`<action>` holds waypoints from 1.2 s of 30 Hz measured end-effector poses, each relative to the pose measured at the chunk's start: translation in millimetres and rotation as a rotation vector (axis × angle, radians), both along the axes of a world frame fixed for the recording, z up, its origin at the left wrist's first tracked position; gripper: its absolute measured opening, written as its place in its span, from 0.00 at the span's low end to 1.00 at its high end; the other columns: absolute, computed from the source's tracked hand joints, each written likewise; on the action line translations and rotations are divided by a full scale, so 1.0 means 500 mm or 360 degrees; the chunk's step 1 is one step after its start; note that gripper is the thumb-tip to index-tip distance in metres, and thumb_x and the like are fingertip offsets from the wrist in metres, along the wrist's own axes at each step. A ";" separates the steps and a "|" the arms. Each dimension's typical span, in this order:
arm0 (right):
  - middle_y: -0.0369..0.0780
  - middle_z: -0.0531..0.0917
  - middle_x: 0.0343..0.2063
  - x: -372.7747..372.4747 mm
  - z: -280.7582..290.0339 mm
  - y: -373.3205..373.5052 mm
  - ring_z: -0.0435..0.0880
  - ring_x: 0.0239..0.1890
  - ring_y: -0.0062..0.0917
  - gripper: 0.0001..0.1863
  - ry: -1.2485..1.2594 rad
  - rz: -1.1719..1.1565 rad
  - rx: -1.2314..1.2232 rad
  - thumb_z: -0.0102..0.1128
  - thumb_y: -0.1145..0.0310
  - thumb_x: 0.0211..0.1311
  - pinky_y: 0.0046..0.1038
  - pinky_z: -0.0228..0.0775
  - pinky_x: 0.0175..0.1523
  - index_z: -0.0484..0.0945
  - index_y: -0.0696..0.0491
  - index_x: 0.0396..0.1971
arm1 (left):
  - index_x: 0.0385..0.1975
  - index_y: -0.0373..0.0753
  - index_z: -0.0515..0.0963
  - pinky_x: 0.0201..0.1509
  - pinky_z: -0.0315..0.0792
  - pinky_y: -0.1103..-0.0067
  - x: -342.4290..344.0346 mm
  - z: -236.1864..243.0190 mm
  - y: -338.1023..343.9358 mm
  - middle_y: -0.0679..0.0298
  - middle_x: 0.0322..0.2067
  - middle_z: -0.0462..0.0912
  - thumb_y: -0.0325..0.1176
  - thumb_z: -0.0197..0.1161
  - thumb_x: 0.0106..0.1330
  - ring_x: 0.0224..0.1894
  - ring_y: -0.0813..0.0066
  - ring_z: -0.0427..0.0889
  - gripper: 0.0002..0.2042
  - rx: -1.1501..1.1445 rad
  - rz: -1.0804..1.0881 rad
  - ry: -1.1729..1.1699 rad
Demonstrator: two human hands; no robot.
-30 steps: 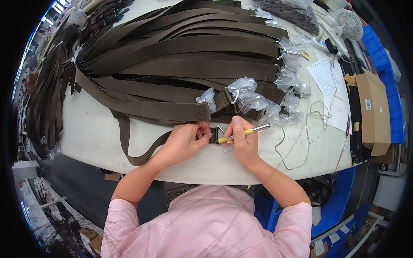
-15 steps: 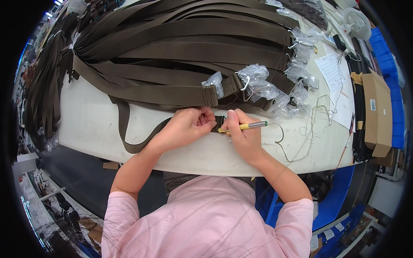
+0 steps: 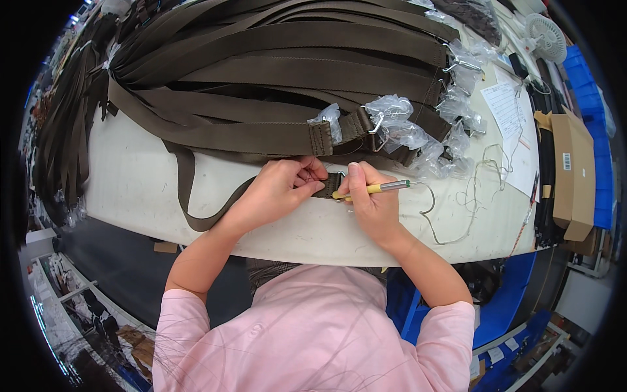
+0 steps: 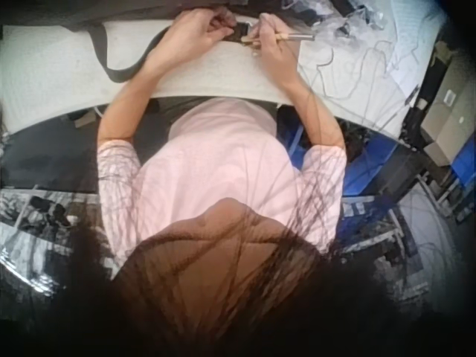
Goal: The person uses a yellow-handled tool to stitch metal buckles onto the ends of brown fabric straps. They repeatedly insert the tool into the strap, pull the thread through, and secure the buckle. The person handles multiple straps one at a time, moving finished items aside.
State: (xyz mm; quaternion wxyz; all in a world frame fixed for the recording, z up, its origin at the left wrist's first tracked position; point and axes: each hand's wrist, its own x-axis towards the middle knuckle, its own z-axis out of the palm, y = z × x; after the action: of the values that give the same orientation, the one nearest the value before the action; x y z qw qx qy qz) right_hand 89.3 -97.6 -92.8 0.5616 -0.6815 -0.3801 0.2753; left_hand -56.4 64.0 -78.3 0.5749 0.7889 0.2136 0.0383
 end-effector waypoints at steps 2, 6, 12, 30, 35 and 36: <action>0.36 0.83 0.20 -0.001 0.002 0.000 0.79 0.21 0.13 0.25 0.0019 -0.0004 -0.0007 0.50 0.60 0.86 0.20 0.72 0.27 0.79 0.58 0.26 | 0.43 0.27 0.82 0.49 0.83 0.76 0.005 0.004 -0.003 0.59 0.39 0.89 0.25 0.69 0.69 0.41 0.73 0.89 0.08 -0.0013 0.0001 0.0068; 0.36 0.83 0.20 0.000 -0.002 0.000 0.79 0.21 0.14 0.25 0.0002 0.0002 0.0011 0.50 0.60 0.86 0.21 0.73 0.28 0.79 0.58 0.26 | 0.42 0.28 0.82 0.47 0.83 0.77 0.008 0.002 -0.008 0.60 0.36 0.89 0.26 0.71 0.68 0.38 0.75 0.89 0.09 0.0067 0.0017 0.0084; 0.36 0.83 0.20 0.000 0.000 0.001 0.78 0.20 0.15 0.25 -0.0026 -0.0006 -0.0027 0.50 0.60 0.86 0.22 0.72 0.28 0.79 0.58 0.26 | 0.39 0.29 0.81 0.45 0.83 0.77 0.010 -0.005 -0.009 0.61 0.34 0.88 0.25 0.72 0.68 0.36 0.76 0.88 0.08 0.0073 0.0031 0.0064; 0.35 0.83 0.20 0.001 -0.002 -0.003 0.79 0.21 0.14 0.25 0.0072 -0.0045 -0.0014 0.50 0.59 0.86 0.22 0.72 0.28 0.79 0.57 0.26 | 0.50 0.25 0.81 0.43 0.84 0.76 0.009 -0.013 -0.007 0.56 0.37 0.88 0.24 0.61 0.76 0.35 0.72 0.89 0.10 0.0064 0.0113 0.0034; 0.35 0.82 0.19 0.001 -0.001 0.000 0.79 0.21 0.14 0.26 -0.0029 0.0006 -0.0026 0.50 0.57 0.86 0.21 0.73 0.28 0.79 0.57 0.26 | 0.51 0.25 0.80 0.43 0.84 0.76 0.007 -0.016 -0.007 0.55 0.38 0.88 0.23 0.60 0.76 0.35 0.72 0.89 0.10 0.0060 0.0101 0.0035; 0.35 0.82 0.19 0.002 -0.004 0.001 0.79 0.21 0.15 0.26 -0.0039 0.0010 -0.0013 0.50 0.57 0.86 0.21 0.72 0.28 0.79 0.57 0.25 | 0.51 0.25 0.80 0.43 0.84 0.76 0.008 -0.014 -0.007 0.55 0.38 0.88 0.23 0.60 0.76 0.35 0.72 0.89 0.10 0.0063 0.0100 0.0034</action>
State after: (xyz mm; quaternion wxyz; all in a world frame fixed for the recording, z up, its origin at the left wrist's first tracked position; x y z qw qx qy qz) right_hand 90.3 -97.3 -94.7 0.5532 -0.6859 -0.3880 0.2701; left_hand -52.5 60.6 -85.3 0.5554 0.7934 0.2435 0.0521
